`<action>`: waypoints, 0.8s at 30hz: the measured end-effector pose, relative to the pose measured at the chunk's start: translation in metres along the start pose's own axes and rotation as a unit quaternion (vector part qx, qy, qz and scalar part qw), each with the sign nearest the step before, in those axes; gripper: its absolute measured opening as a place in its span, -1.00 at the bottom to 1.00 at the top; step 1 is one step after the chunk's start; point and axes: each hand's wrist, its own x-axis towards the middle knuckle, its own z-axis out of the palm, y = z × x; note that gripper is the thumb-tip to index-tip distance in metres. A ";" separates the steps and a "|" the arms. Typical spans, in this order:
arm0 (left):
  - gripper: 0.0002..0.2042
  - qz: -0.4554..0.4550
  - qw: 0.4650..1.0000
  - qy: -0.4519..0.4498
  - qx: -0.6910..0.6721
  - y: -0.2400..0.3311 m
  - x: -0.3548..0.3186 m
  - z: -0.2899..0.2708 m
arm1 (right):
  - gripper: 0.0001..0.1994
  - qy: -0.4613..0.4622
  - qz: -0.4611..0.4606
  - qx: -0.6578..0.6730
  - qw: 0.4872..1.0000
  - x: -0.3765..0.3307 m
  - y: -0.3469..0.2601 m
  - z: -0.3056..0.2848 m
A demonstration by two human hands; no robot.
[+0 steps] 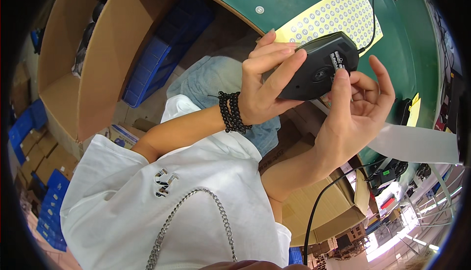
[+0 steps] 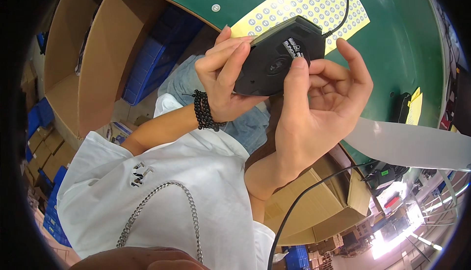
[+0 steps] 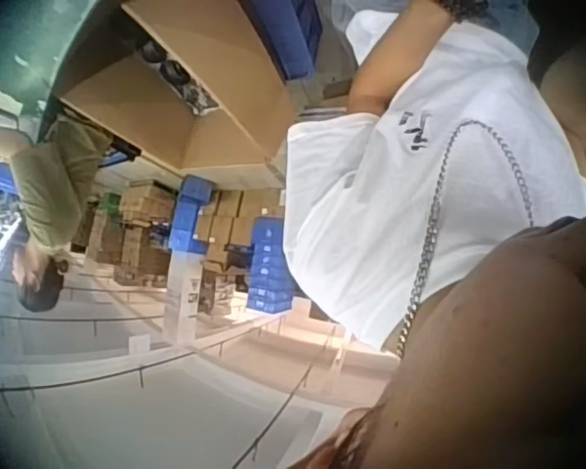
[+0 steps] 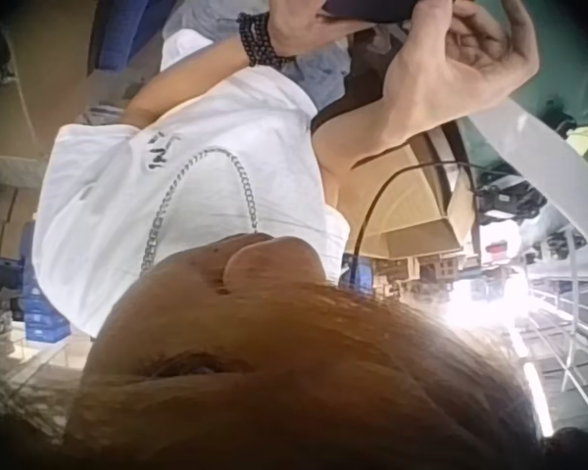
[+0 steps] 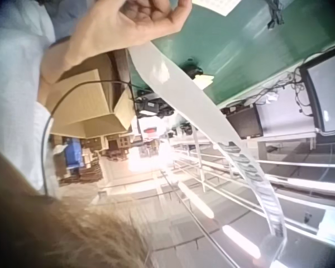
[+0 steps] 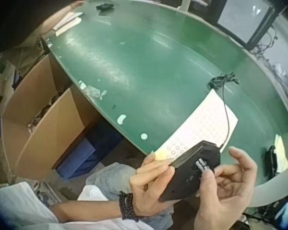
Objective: Peeling small circular labels from a sheet and applying them to the bottom of computer mice before placing them in a box.
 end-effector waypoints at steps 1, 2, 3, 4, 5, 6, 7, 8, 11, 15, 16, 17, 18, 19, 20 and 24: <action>-0.21 0.000 1.000 0.000 0.000 0.001 0.000 0.000 | -0.53 0.000 0.000 0.000 1.000 0.000 0.000 0.001; -0.23 -0.007 1.000 -0.003 -0.008 0.002 0.000 0.000 | -0.53 0.001 -0.003 -0.005 1.000 0.000 -0.001 0.001; -0.25 -0.013 1.000 -0.006 -0.017 0.004 0.000 -0.001 | -0.54 0.002 -0.005 -0.010 1.000 0.000 -0.001 0.002; -0.27 -0.020 0.999 -0.010 -0.025 0.005 0.000 -0.001 | -0.54 0.004 -0.008 -0.014 1.000 0.000 -0.001 0.003; -0.28 -0.026 0.999 -0.013 -0.033 0.006 0.000 -0.001 | -0.55 0.005 -0.010 -0.019 1.000 0.000 -0.002 0.004; -0.28 -0.026 0.999 -0.013 -0.034 0.006 0.000 -0.001 | -0.55 0.006 -0.011 -0.020 1.000 -0.001 -0.003 0.005; -0.28 -0.023 0.999 -0.013 -0.034 0.006 0.000 -0.001 | -0.55 0.014 -0.015 -0.039 0.999 -0.002 -0.004 0.008; -0.28 -0.020 0.999 -0.013 -0.033 0.005 0.000 0.000 | -0.56 0.023 -0.019 -0.059 0.998 -0.004 -0.005 0.010; -0.27 -0.013 0.999 -0.013 -0.034 0.004 -0.001 0.001 | -0.57 0.042 -0.029 -0.099 0.994 -0.006 -0.007 0.011; -0.25 -0.009 0.999 0.015 -0.028 0.003 0.000 0.003 | -0.58 0.065 -0.023 -0.143 0.987 -0.014 -0.007 0.007; -0.25 -0.007 0.999 0.016 -0.030 0.003 0.000 0.004 | -0.58 0.071 -0.023 -0.154 0.985 -0.016 -0.006 0.005; -0.22 -0.005 1.000 0.010 -0.020 0.003 0.000 0.004 | -0.59 0.077 -0.023 -0.164 0.983 -0.019 -0.004 0.003; -0.19 -0.002 1.000 0.004 -0.010 0.002 0.000 0.003 | -0.59 0.082 -0.023 -0.174 0.981 -0.021 -0.002 0.001; -0.16 0.001 1.000 -0.002 0.001 0.002 0.001 0.001 | -0.59 0.088 -0.023 -0.184 0.979 -0.023 0.000 -0.001; -0.12 0.005 1.000 -0.008 0.013 0.002 0.002 0.000 | -0.59 0.093 -0.023 -0.192 0.977 -0.024 0.002 -0.003; -0.10 -0.112 0.993 -0.011 0.025 0.032 0.018 -0.018 | -0.62 0.156 -0.133 -0.146 0.968 -0.042 0.039 -0.010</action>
